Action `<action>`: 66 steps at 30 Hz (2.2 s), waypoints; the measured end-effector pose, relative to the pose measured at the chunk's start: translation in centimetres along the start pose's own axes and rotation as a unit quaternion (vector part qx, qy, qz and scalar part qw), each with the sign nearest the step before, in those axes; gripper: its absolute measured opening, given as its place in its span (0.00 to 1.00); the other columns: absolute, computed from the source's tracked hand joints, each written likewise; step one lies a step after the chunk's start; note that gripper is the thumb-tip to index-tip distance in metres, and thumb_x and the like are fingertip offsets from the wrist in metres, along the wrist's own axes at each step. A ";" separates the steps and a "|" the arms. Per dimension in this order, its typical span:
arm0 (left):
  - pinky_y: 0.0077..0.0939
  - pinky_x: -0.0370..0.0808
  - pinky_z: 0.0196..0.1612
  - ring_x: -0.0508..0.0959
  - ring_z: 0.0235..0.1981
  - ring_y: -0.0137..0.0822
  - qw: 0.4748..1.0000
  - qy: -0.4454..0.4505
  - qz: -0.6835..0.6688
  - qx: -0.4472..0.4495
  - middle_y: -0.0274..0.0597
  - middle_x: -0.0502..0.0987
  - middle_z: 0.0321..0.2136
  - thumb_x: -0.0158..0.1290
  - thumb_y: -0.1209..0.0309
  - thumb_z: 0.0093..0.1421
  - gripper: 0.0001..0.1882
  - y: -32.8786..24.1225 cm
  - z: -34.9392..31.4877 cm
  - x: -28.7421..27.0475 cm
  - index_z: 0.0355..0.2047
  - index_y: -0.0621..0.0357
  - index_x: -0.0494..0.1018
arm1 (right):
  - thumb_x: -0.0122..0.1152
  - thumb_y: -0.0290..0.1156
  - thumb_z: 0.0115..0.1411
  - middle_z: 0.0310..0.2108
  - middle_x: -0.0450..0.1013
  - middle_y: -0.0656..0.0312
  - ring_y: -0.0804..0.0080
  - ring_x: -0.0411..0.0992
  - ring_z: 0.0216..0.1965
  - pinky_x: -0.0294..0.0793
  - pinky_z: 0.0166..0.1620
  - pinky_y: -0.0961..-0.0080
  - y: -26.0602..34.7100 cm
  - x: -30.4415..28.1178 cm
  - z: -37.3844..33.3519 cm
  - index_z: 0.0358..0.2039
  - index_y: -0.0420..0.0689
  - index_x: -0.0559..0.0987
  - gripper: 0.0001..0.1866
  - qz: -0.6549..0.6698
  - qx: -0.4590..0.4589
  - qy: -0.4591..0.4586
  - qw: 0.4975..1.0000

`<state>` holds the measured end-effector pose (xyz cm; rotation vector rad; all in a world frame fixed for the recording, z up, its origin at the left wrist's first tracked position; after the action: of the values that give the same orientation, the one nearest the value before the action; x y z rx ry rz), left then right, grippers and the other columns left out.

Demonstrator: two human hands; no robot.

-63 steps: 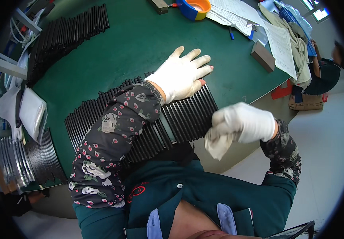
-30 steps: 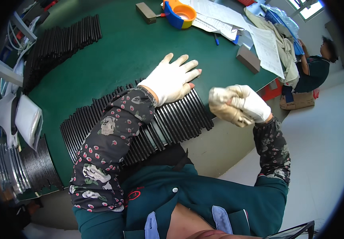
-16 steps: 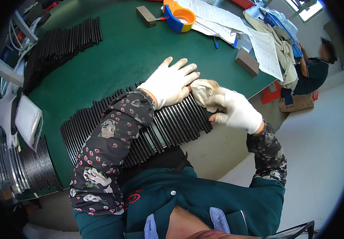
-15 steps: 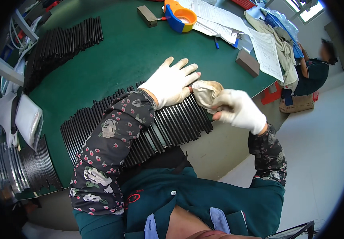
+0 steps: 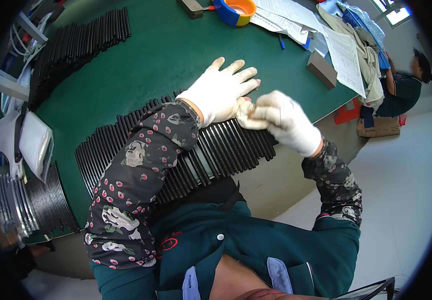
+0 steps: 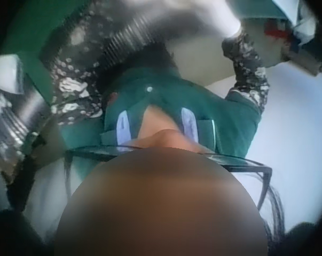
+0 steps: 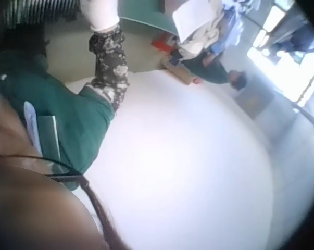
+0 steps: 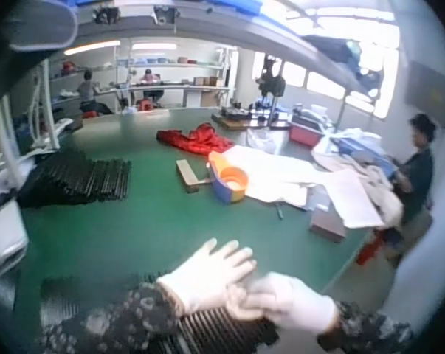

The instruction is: Wiping and cleaning individual black rods with a cloth at a factory workbench.

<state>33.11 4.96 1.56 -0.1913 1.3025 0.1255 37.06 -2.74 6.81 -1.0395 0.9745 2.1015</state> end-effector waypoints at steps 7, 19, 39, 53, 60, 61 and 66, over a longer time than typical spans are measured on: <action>0.51 0.53 0.65 0.59 0.65 0.45 1.000 0.018 -0.006 -0.006 0.42 0.62 0.62 0.44 0.61 0.62 0.26 -0.1 0.0 0.3 0.60 0.52 0.63 | 0.62 0.19 0.44 0.32 0.73 0.62 0.59 0.72 0.36 0.73 0.39 0.68 1.3 -1.6 -0.5 0.38 0.49 0.80 0.18 0.120 0.024 0.104 0.987; 0.51 0.54 0.65 0.58 0.65 0.44 1.000 0.023 0.016 0.002 0.41 0.62 0.63 0.43 0.60 0.63 0.27 -0.3 0.5 0.3 0.61 0.52 0.62 | 0.63 0.23 0.48 0.35 0.73 0.62 0.59 0.73 0.37 0.74 0.38 0.66 2.1 -0.8 2.1 0.39 0.50 0.80 0.16 0.019 -0.013 0.028 0.999; 0.51 0.51 0.67 0.52 0.68 0.44 0.999 -0.006 0.024 -0.039 0.42 0.55 0.66 0.47 0.59 0.63 0.29 1.0 -0.4 -1.7 0.63 0.51 0.59 | 0.65 0.21 0.47 0.33 0.72 0.60 0.57 0.72 0.36 0.73 0.40 0.67 3.3 -1.4 2.9 0.37 0.45 0.79 0.15 0.173 0.010 0.115 0.978; 0.53 0.45 0.68 0.51 0.69 0.46 0.995 0.091 -0.031 -0.033 0.40 0.54 0.67 0.46 0.60 0.64 0.29 3.8 -5.1 -0.9 0.65 0.45 0.57 | 0.59 0.21 0.46 0.31 0.71 0.59 0.57 0.71 0.36 0.74 0.40 0.65 7.1 4.8 4.1 0.39 0.46 0.79 0.17 0.193 -0.127 0.249 0.941; 0.50 0.44 0.69 0.51 0.68 0.43 0.998 0.062 -0.002 -0.026 0.37 0.55 0.66 0.39 0.53 0.67 0.27 3.9 -4.9 -0.6 0.64 0.42 0.58 | 0.58 0.22 0.48 0.29 0.70 0.58 0.58 0.72 0.34 0.74 0.38 0.65 7.2 6.5 1.9 0.38 0.44 0.77 0.14 0.191 -0.077 0.359 0.910; 0.53 0.44 0.69 0.51 0.68 0.45 0.996 0.076 -0.015 -0.033 0.39 0.54 0.67 0.42 0.55 0.66 0.28 4.0 -5.2 -0.6 0.65 0.43 0.57 | 0.59 0.21 0.47 0.29 0.70 0.58 0.59 0.72 0.34 0.74 0.38 0.65 7.8 6.3 1.5 0.38 0.45 0.77 0.15 0.193 -0.101 0.393 0.893; 0.52 0.45 0.68 0.51 0.68 0.43 0.994 0.084 0.073 -0.011 0.37 0.55 0.67 0.39 0.50 0.66 0.28 3.6 -4.1 0.2 0.65 0.41 0.57 | 0.58 0.20 0.47 0.31 0.69 0.55 0.53 0.71 0.34 0.73 0.37 0.63 4.0 3.7 6.6 0.41 0.44 0.77 0.18 0.084 -0.095 0.107 0.986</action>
<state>28.53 7.62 0.12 -0.1270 1.4841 0.2520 29.45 1.06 7.88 -1.3436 1.0073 2.2915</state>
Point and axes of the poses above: each hand's wrist, its own z-axis towards the middle knuckle, its own x-axis out of the palm, y = z × x, the point moved 9 cm from there along z, towards the middle knuckle
